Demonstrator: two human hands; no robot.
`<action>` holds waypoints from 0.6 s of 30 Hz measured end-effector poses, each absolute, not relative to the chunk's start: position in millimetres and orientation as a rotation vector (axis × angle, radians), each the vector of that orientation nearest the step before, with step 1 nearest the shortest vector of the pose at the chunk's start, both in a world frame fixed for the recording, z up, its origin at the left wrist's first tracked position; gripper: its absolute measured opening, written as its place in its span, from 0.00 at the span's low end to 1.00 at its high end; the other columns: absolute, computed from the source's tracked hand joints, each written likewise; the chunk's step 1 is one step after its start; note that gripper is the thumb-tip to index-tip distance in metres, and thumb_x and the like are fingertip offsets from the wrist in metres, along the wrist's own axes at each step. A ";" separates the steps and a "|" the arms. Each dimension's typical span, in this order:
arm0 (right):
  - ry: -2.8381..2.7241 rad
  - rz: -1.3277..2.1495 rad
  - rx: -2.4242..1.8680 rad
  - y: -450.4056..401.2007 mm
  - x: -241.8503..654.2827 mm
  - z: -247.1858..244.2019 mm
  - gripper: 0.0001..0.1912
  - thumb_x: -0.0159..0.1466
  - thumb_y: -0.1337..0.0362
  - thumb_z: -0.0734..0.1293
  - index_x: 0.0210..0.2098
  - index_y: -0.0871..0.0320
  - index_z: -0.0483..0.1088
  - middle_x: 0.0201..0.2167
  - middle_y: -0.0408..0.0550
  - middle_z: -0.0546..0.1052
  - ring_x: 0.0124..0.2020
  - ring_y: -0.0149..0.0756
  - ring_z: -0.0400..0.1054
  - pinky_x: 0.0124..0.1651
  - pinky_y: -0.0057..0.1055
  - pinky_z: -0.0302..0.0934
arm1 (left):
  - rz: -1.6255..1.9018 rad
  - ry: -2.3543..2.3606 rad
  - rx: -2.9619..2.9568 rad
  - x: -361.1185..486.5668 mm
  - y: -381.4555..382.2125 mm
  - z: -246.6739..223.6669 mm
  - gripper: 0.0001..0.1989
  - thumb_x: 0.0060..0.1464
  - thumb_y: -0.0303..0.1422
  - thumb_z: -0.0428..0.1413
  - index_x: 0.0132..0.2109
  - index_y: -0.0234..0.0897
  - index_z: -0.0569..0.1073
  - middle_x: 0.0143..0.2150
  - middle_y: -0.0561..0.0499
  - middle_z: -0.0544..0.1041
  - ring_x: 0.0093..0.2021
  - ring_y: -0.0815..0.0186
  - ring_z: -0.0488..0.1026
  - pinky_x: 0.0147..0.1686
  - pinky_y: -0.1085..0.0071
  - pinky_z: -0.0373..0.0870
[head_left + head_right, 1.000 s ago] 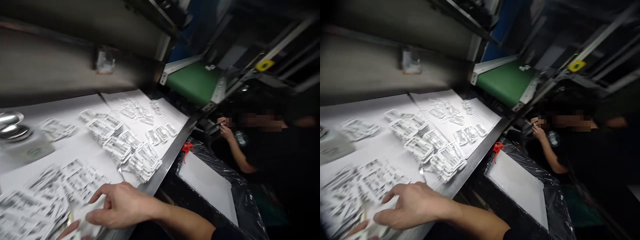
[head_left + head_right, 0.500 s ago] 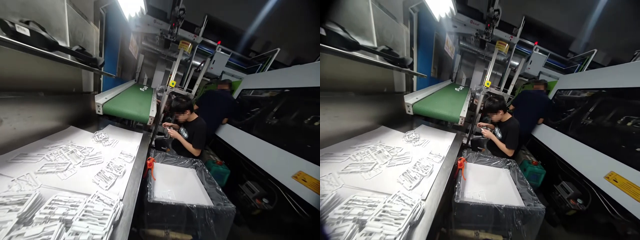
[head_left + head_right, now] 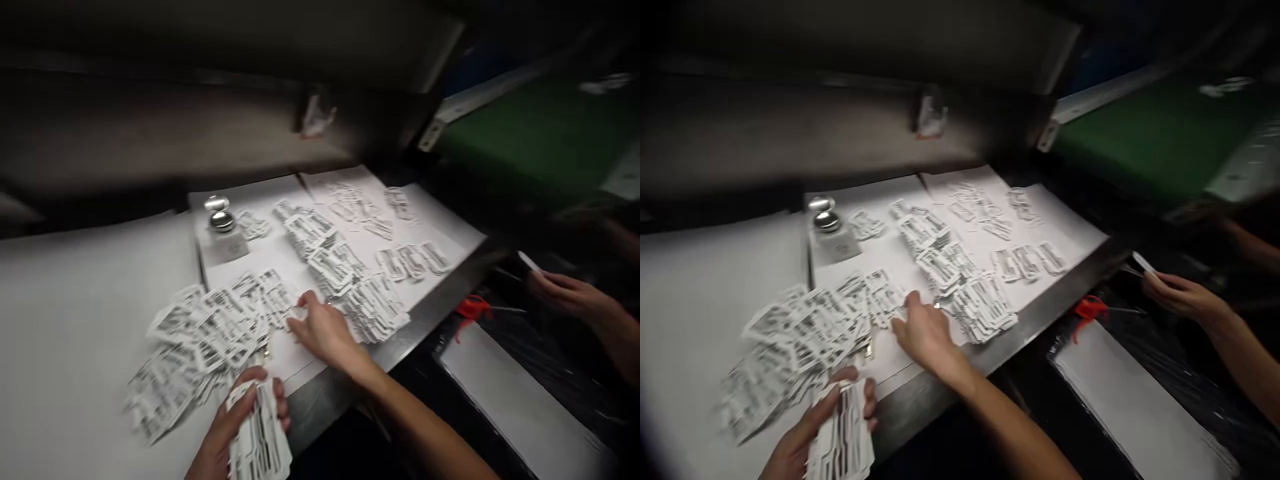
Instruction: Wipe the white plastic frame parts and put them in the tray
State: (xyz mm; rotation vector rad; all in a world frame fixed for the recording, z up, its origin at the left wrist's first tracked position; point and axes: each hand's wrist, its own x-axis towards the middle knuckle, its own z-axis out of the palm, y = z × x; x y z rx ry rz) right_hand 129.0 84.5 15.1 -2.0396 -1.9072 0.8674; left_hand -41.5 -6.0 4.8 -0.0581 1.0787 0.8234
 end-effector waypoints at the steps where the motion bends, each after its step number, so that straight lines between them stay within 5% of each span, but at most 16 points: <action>1: -1.928 0.867 -2.040 86.1 131.4 15.6 0.17 0.62 0.58 0.63 0.47 0.63 0.63 0.30 0.54 0.74 0.34 0.45 0.69 0.34 0.36 0.58 | 0.847 1.075 -0.068 -38.4 -5.0 10.0 0.16 0.48 0.28 0.60 0.45 0.40 0.68 0.37 0.47 0.76 0.33 0.62 0.75 0.37 0.62 0.73; 5: -1.958 0.868 -2.031 88.2 136.2 23.6 0.17 0.63 0.58 0.61 0.47 0.62 0.61 0.26 0.51 0.73 0.30 0.43 0.68 0.31 0.31 0.55 | 0.907 0.954 -0.103 -29.7 0.3 17.7 0.10 0.52 0.33 0.55 0.43 0.38 0.69 0.34 0.47 0.75 0.28 0.66 0.72 0.30 0.68 0.72; 14: -1.833 1.100 -1.913 89.5 148.7 17.3 0.13 0.62 0.56 0.61 0.31 0.59 0.68 0.24 0.47 0.75 0.26 0.35 0.68 0.29 0.26 0.55 | 0.886 1.009 -0.052 -29.7 0.2 15.2 0.12 0.49 0.27 0.58 0.43 0.36 0.70 0.38 0.46 0.75 0.34 0.65 0.74 0.37 0.65 0.72; 18: -1.728 1.207 -1.874 86.6 152.1 12.8 0.13 0.61 0.55 0.62 0.32 0.60 0.69 0.24 0.47 0.75 0.25 0.34 0.68 0.27 0.26 0.55 | 0.875 1.085 -0.022 -24.4 4.2 20.5 0.12 0.48 0.26 0.58 0.42 0.36 0.70 0.34 0.46 0.75 0.33 0.65 0.74 0.37 0.66 0.73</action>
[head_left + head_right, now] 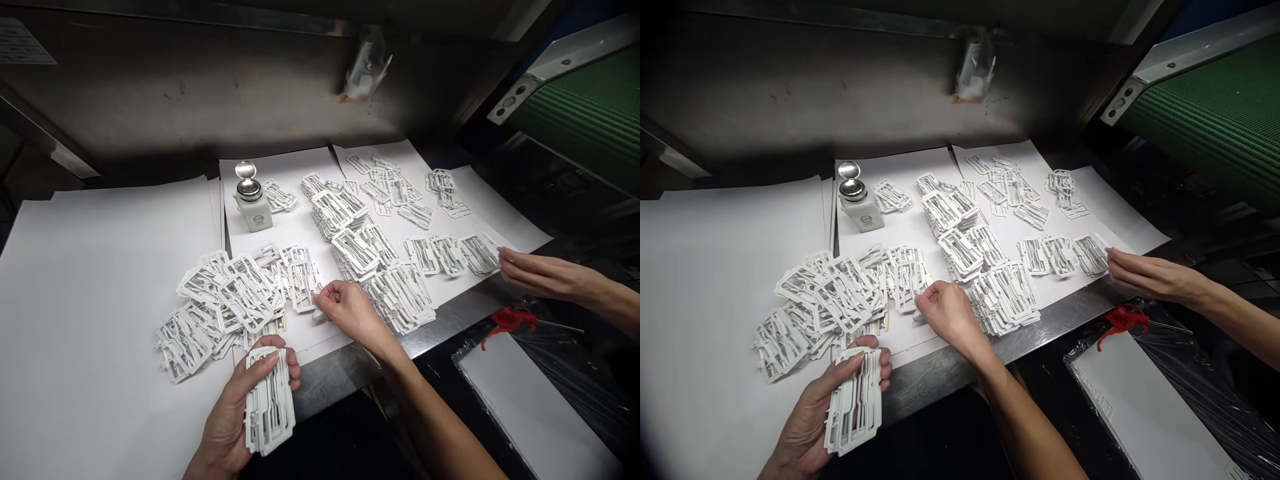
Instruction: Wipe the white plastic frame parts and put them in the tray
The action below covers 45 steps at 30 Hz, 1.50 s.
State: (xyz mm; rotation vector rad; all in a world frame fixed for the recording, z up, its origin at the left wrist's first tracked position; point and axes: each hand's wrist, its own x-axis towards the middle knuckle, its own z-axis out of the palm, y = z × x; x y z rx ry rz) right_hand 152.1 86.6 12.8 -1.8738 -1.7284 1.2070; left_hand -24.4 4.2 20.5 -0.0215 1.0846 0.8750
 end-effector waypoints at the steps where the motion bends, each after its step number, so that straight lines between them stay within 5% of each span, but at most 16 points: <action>1: -1.700 1.214 -1.877 85.3 151.0 11.1 0.13 0.60 0.55 0.63 0.33 0.60 0.69 0.24 0.47 0.76 0.26 0.35 0.68 0.28 0.26 0.56 | 0.878 1.094 -0.021 -22.9 4.6 22.2 0.11 0.48 0.26 0.58 0.41 0.36 0.69 0.33 0.47 0.75 0.32 0.65 0.74 0.37 0.67 0.73; 14: -1.248 1.814 -1.486 62.5 163.0 35.3 0.10 0.59 0.59 0.66 0.31 0.62 0.68 0.21 0.41 0.70 0.20 0.26 0.63 0.22 0.22 0.55 | 0.868 1.024 0.081 -20.9 4.1 24.1 0.07 0.47 0.30 0.60 0.33 0.36 0.70 0.32 0.49 0.74 0.30 0.68 0.73 0.32 0.71 0.71; 23: -1.065 2.061 -1.425 17.1 171.5 35.3 0.11 0.55 0.60 0.71 0.28 0.62 0.70 0.16 0.35 0.62 0.17 0.20 0.51 0.19 0.19 0.46 | 0.836 1.242 0.247 -11.2 6.2 34.7 0.25 0.40 0.32 0.64 0.48 0.37 0.70 0.25 0.50 0.76 0.21 0.65 0.72 0.21 0.72 0.68; 29: -1.161 1.841 -1.465 22.4 179.0 35.7 0.14 0.58 0.56 0.69 0.30 0.63 0.72 0.20 0.39 0.67 0.18 0.21 0.52 0.19 0.21 0.46 | 0.824 1.313 0.363 -12.8 1.4 29.2 0.19 0.41 0.32 0.63 0.44 0.37 0.72 0.24 0.51 0.76 0.21 0.65 0.72 0.23 0.72 0.68; 35: -1.422 1.399 -1.427 35.3 158.9 36.1 0.11 0.57 0.60 0.70 0.37 0.60 0.74 0.27 0.44 0.72 0.26 0.28 0.65 0.28 0.24 0.62 | 0.815 1.319 0.499 -9.2 0.4 29.2 0.15 0.44 0.34 0.61 0.42 0.37 0.73 0.24 0.52 0.75 0.24 0.65 0.72 0.26 0.72 0.67; 40: -1.833 1.139 -1.291 38.2 132.8 37.7 0.11 0.61 0.66 0.66 0.43 0.62 0.73 0.35 0.49 0.73 0.32 0.31 0.67 0.33 0.26 0.66 | 0.831 1.330 0.600 -10.3 0.9 28.9 0.12 0.44 0.33 0.61 0.38 0.38 0.73 0.28 0.53 0.76 0.31 0.66 0.72 0.35 0.72 0.68; 45: -1.922 0.901 -1.431 43.4 146.5 35.0 0.08 0.62 0.68 0.65 0.40 0.63 0.72 0.33 0.49 0.74 0.28 0.30 0.66 0.30 0.28 0.65 | 0.790 1.326 0.460 -13.4 1.6 28.7 0.17 0.41 0.32 0.62 0.41 0.37 0.73 0.24 0.53 0.75 0.25 0.65 0.72 0.27 0.72 0.68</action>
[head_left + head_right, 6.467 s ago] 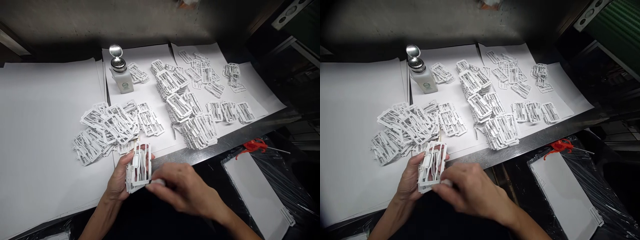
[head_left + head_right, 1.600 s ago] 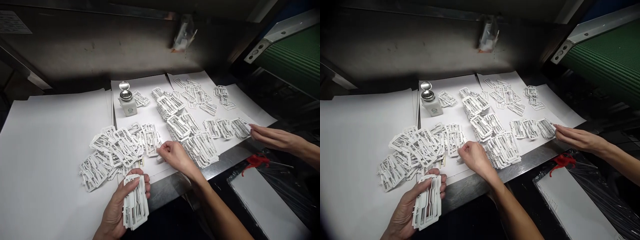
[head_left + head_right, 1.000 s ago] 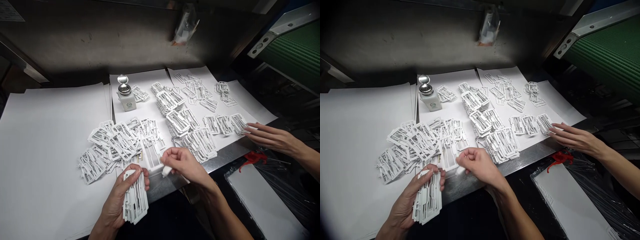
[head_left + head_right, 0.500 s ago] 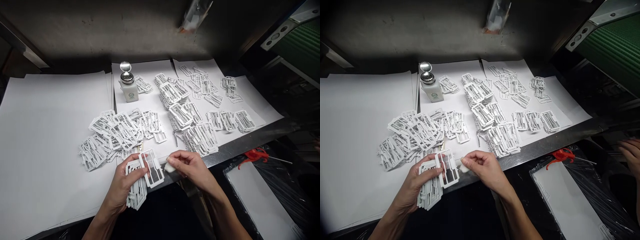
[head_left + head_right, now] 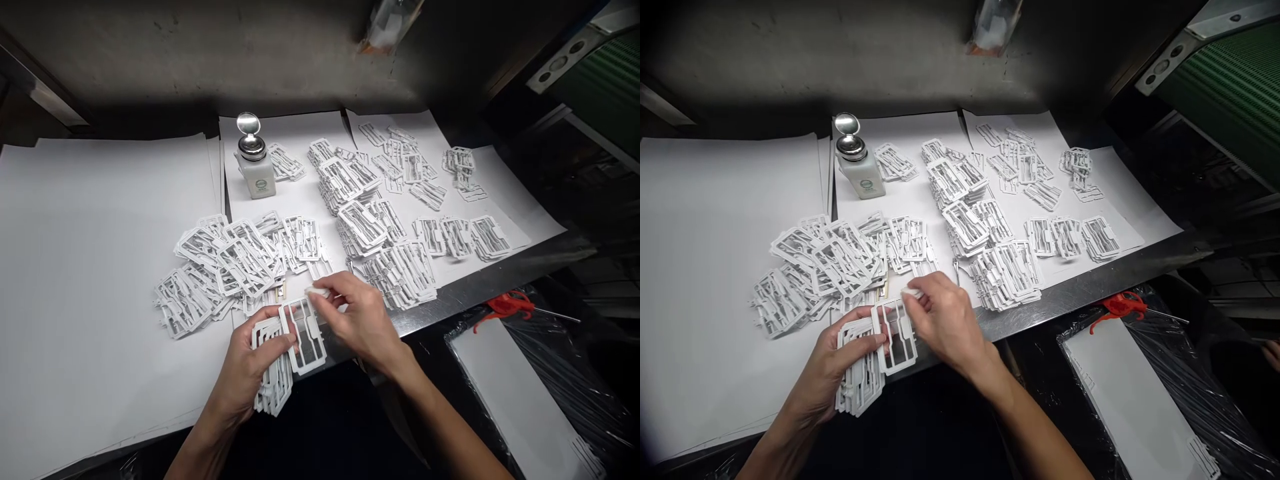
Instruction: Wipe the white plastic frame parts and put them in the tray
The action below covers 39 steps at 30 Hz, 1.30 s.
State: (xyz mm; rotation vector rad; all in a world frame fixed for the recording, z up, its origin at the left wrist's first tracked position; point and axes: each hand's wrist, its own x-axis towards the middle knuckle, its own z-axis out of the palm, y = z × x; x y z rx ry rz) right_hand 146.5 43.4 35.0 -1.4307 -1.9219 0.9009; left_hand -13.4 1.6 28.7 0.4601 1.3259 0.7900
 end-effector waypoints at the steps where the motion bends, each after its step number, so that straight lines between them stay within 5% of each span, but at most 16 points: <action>1: -1.901 0.875 -1.472 43.9 151.3 34.6 0.07 0.62 0.67 0.65 0.39 0.63 0.72 0.33 0.48 0.74 0.28 0.30 0.66 0.31 0.28 0.64 | 0.788 1.320 0.430 -13.6 1.9 28.8 0.18 0.40 0.32 0.62 0.42 0.37 0.73 0.24 0.53 0.75 0.24 0.65 0.72 0.27 0.71 0.68; 16: -2.078 1.327 -1.436 8.0 180.6 55.7 0.05 0.64 0.67 0.63 0.37 0.56 0.71 0.32 0.43 0.70 0.27 0.27 0.65 0.31 0.24 0.59 | 0.843 1.434 0.427 -14.8 4.1 25.3 0.19 0.40 0.34 0.62 0.43 0.36 0.73 0.22 0.52 0.74 0.19 0.68 0.70 0.22 0.74 0.65; 27: -2.211 1.210 -1.345 -8.1 153.2 44.3 0.08 0.65 0.67 0.59 0.40 0.57 0.69 0.34 0.46 0.69 0.30 0.30 0.64 0.33 0.26 0.58 | 0.910 1.400 0.482 -13.0 0.4 18.1 0.16 0.44 0.34 0.61 0.43 0.38 0.72 0.25 0.55 0.74 0.23 0.70 0.70 0.25 0.76 0.65; 34: -1.949 1.098 -1.636 -4.8 182.4 41.3 0.08 0.64 0.65 0.62 0.28 0.58 0.67 0.24 0.41 0.66 0.24 0.27 0.59 0.28 0.25 0.53 | 0.869 1.431 0.473 -15.9 4.3 20.6 0.18 0.43 0.35 0.62 0.43 0.37 0.72 0.26 0.53 0.76 0.21 0.69 0.70 0.24 0.74 0.66; 39: -1.680 1.562 -1.580 -5.4 165.8 28.8 0.17 0.67 0.56 0.58 0.28 0.59 0.67 0.20 0.40 0.65 0.22 0.27 0.58 0.24 0.24 0.51 | 0.892 1.414 0.403 -9.2 7.2 27.7 0.19 0.40 0.35 0.63 0.42 0.35 0.72 0.24 0.53 0.75 0.20 0.66 0.70 0.22 0.73 0.66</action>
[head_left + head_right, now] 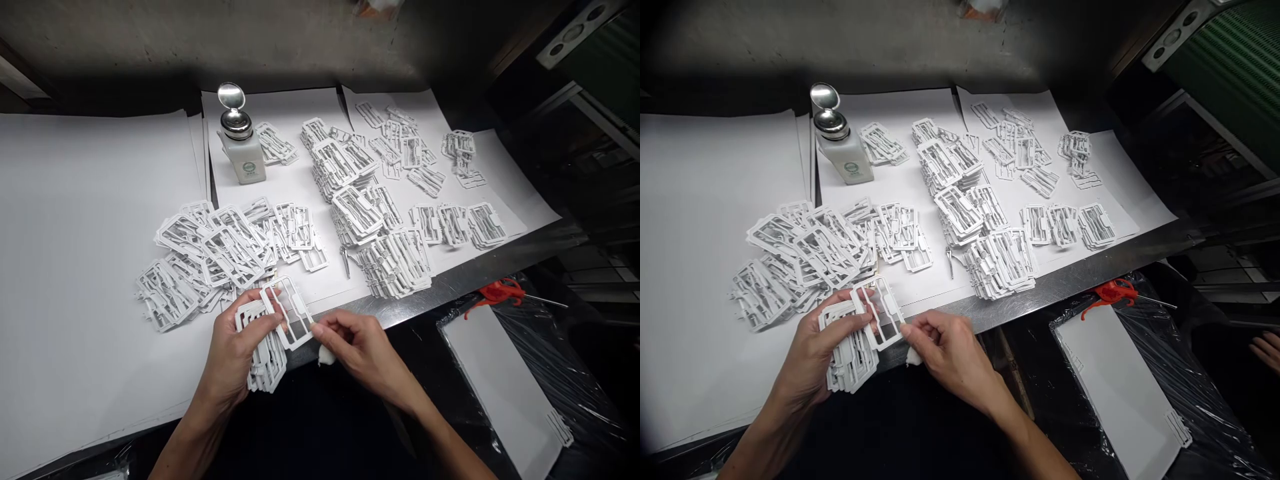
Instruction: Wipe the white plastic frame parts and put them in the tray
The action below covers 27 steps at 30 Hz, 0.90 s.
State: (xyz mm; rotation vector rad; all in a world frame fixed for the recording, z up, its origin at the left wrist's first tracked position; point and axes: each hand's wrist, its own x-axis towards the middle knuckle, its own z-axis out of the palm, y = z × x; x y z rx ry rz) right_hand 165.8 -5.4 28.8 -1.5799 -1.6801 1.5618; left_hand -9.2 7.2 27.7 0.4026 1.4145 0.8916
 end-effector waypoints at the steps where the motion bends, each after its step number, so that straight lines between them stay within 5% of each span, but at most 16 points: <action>1: -1.633 1.634 -1.541 -5.2 163.0 26.8 0.17 0.67 0.55 0.57 0.31 0.59 0.67 0.20 0.40 0.65 0.22 0.27 0.57 0.23 0.24 0.51 | 0.888 1.403 0.395 -8.4 6.9 28.0 0.20 0.41 0.35 0.63 0.43 0.35 0.72 0.23 0.53 0.75 0.20 0.66 0.70 0.21 0.72 0.66; 3: -1.656 1.572 -1.525 -4.0 160.8 25.9 0.15 0.67 0.56 0.58 0.32 0.60 0.68 0.20 0.40 0.65 0.21 0.26 0.56 0.22 0.23 0.50 | 0.889 1.401 0.413 -7.7 5.4 26.6 0.21 0.41 0.36 0.63 0.45 0.36 0.71 0.25 0.53 0.75 0.21 0.66 0.71 0.23 0.72 0.67; 8: -2.220 0.768 -1.530 -2.0 160.4 41.3 0.13 0.66 0.66 0.59 0.25 0.60 0.65 0.20 0.41 0.63 0.20 0.27 0.53 0.24 0.28 0.47 | 0.957 1.399 0.559 -7.4 1.0 19.6 0.23 0.47 0.36 0.60 0.51 0.41 0.68 0.39 0.50 0.76 0.36 0.65 0.75 0.39 0.69 0.70; 11: -2.547 0.573 -1.351 -4.8 152.3 52.9 0.12 0.66 0.69 0.58 0.26 0.60 0.65 0.21 0.43 0.65 0.20 0.29 0.55 0.23 0.31 0.43 | 0.917 1.335 0.502 -6.3 1.1 18.8 0.25 0.47 0.35 0.61 0.53 0.42 0.66 0.36 0.51 0.77 0.32 0.66 0.75 0.36 0.70 0.71; 18: -2.095 1.213 -1.254 2.6 158.2 63.0 0.10 0.61 0.58 0.67 0.31 0.59 0.71 0.26 0.41 0.71 0.26 0.25 0.64 0.28 0.22 0.56 | 0.944 1.023 0.091 -10.8 -1.1 22.1 0.21 0.46 0.37 0.60 0.49 0.36 0.71 0.34 0.46 0.78 0.31 0.61 0.76 0.31 0.69 0.73; 27: -1.806 1.000 -1.300 41.5 150.7 54.8 0.11 0.62 0.64 0.67 0.44 0.59 0.72 0.40 0.48 0.74 0.39 0.32 0.69 0.40 0.26 0.66 | 0.908 0.928 0.001 -16.0 -9.1 8.7 0.21 0.47 0.33 0.59 0.51 0.37 0.71 0.32 0.50 0.79 0.28 0.66 0.76 0.30 0.72 0.75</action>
